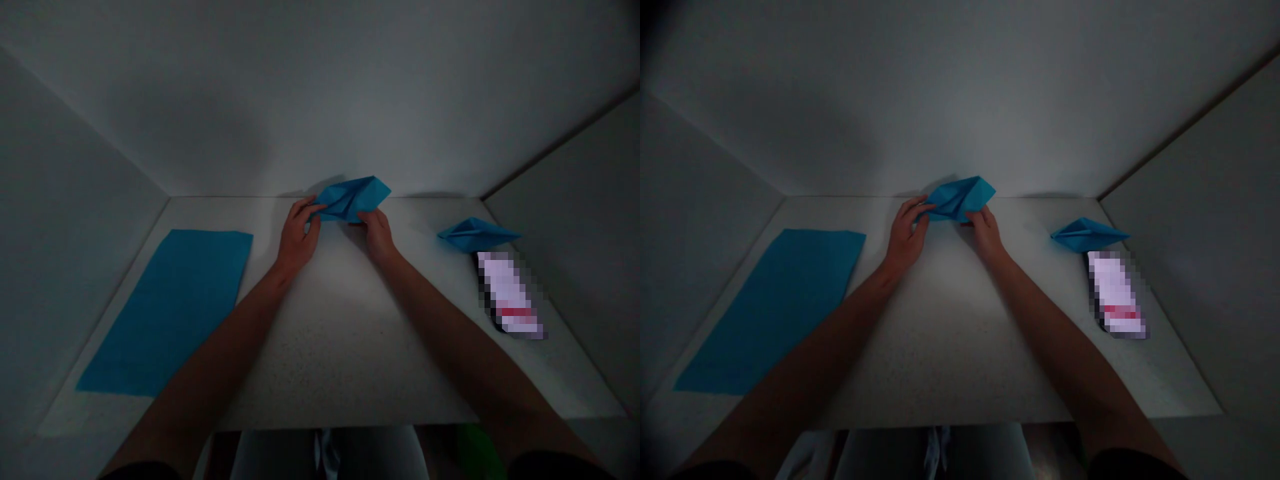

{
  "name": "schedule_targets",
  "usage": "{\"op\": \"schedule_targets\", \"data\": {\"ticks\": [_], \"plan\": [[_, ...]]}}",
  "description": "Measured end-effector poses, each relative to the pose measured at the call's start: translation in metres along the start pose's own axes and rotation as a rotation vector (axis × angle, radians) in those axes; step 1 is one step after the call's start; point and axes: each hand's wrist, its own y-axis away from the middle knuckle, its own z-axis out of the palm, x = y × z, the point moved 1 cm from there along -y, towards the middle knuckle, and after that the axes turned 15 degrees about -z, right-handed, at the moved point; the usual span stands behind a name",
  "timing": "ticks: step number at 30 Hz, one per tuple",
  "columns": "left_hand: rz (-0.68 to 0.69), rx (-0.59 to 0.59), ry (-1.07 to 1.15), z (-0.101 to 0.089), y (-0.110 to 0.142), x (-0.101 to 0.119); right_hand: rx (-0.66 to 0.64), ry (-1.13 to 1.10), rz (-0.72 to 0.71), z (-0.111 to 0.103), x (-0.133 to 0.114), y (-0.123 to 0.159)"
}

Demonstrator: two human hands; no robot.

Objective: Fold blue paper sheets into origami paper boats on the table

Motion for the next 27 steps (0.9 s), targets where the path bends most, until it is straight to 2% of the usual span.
{"op": "schedule_targets", "data": {"ticks": [3,6,14,18,21,24,27], "plan": [[-0.040,0.010,0.085,-0.003,-0.002,-0.002,0.034,-0.061,-0.001,0.000,-0.001,-0.001],[-0.021,0.012,0.111,-0.004,-0.002,-0.002,0.017,-0.098,-0.019,0.000,-0.004,0.001],[0.109,-0.011,0.000,-0.001,0.003,0.012,-0.165,-0.067,-0.014,0.002,-0.009,0.008],[0.152,0.055,-0.045,-0.001,0.007,0.019,-0.184,0.050,-0.162,0.002,-0.017,0.007],[0.181,0.039,-0.090,0.000,0.008,0.023,-0.204,0.081,-0.274,0.002,-0.023,0.008],[0.166,0.023,-0.117,0.000,0.010,0.024,-0.288,0.068,-0.238,0.002,-0.022,0.011],[0.127,0.071,-0.152,-0.002,0.011,0.024,-0.324,0.062,-0.193,0.001,-0.019,0.014]]}}
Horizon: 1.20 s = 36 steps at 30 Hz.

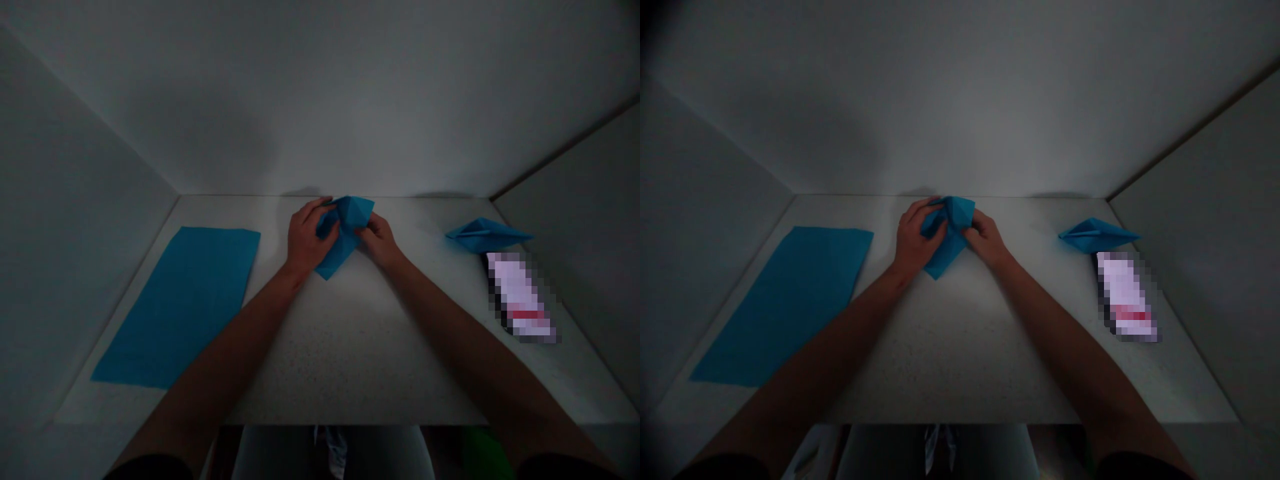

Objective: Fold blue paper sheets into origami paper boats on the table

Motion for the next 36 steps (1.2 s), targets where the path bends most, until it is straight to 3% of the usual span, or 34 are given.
{"op": "schedule_targets", "data": {"ticks": [6,16,19,23,27,32,36], "plan": [[-0.021,0.151,-0.060,0.000,0.001,-0.001,-0.063,0.012,-0.076,0.001,-0.004,0.000],[0.049,0.131,0.079,-0.005,0.003,0.007,-0.088,0.049,-0.111,0.006,-0.022,-0.002],[0.027,0.109,0.144,-0.007,0.001,0.011,-0.009,0.054,-0.075,0.007,-0.018,-0.005],[-0.048,0.182,0.195,-0.007,-0.003,0.010,0.196,0.038,-0.012,0.004,-0.006,-0.009],[-0.200,0.288,0.302,-0.001,-0.006,-0.006,0.328,0.030,0.010,0.000,0.002,-0.011],[-0.408,0.440,0.357,0.000,-0.015,-0.040,0.380,-0.003,0.050,-0.003,0.003,-0.009],[-0.493,0.514,0.361,-0.008,-0.026,-0.060,0.412,-0.035,0.080,-0.006,0.005,-0.008]]}}
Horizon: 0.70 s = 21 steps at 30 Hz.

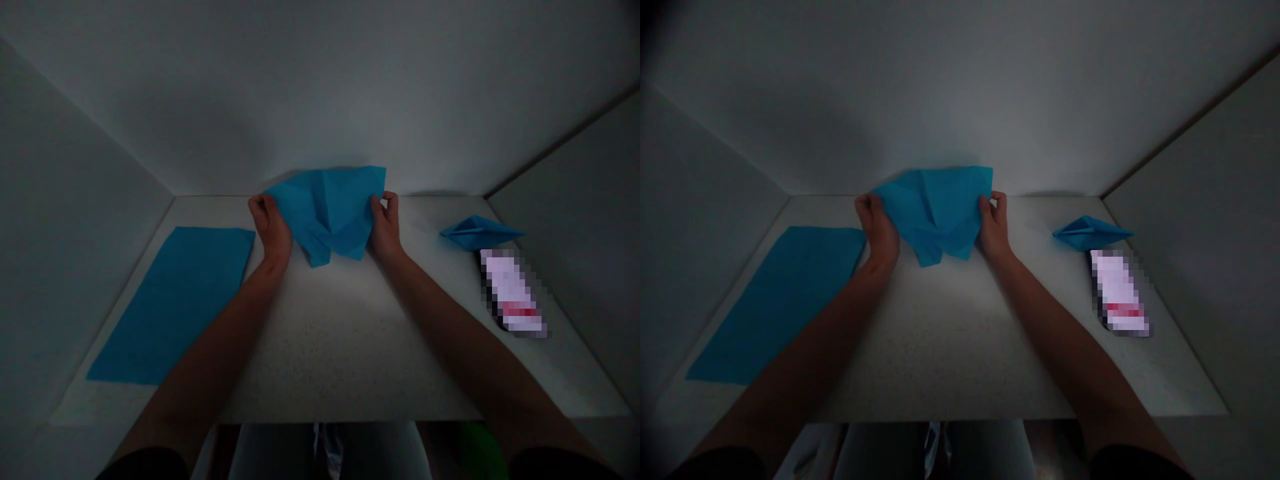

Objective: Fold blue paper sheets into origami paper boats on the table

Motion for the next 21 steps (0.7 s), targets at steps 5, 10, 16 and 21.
{"op": "schedule_targets", "data": {"ticks": [5,10,16,21], "plan": [[0.038,0.021,-0.043,-0.009,-0.021,0.006,0.054,-0.040,0.004,-0.004,0.003,-0.002],[0.133,-0.033,-0.073,-0.024,-0.035,0.036,0.005,-0.020,0.043,-0.007,0.005,-0.001],[0.101,-0.067,-0.276,-0.052,-0.052,0.071,-0.009,-0.008,0.069,-0.010,0.011,-0.004],[0.077,-0.165,-0.450,-0.080,-0.063,0.090,-0.043,-0.028,0.058,-0.009,0.009,-0.005]]}}
